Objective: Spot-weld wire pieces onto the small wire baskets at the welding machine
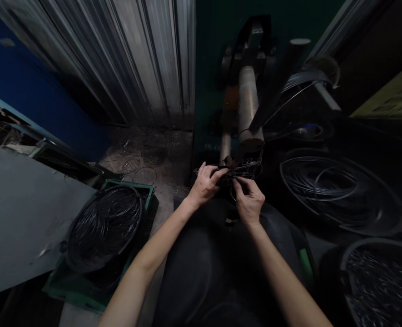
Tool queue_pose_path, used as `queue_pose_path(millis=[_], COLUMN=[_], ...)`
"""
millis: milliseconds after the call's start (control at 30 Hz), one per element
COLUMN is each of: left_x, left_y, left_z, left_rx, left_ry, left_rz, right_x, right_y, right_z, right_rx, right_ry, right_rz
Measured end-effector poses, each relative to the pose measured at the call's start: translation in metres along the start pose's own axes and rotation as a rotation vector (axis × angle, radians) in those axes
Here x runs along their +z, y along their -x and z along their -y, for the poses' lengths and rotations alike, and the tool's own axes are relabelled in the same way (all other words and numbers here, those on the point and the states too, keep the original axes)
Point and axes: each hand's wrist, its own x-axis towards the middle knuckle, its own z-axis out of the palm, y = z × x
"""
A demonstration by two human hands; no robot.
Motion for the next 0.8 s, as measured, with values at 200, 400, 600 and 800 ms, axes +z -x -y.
queue_pose_path(millis=[200,400,600,800], left_x=[-0.001,-0.009,-0.014,-0.009], left_y=[0.000,-0.006,-0.005,0.000], left_z=[-0.001,-0.007,-0.007,-0.002], left_rx=[0.000,-0.056,-0.043,0.025], left_ry=[0.012,0.091,0.138,0.115], left_rz=[-0.010,0.026,-0.010,-0.059], right_x=[-0.002,-0.003,-0.004,-0.005], right_y=[-0.001,-0.001,-0.001,-0.002], right_z=[0.002,0.006,0.008,0.004], right_rx=[0.036,0.047,0.060,0.017], right_ry=[0.032,0.047,0.042,0.087], right_rz=[0.016,0.023,0.038,0.086])
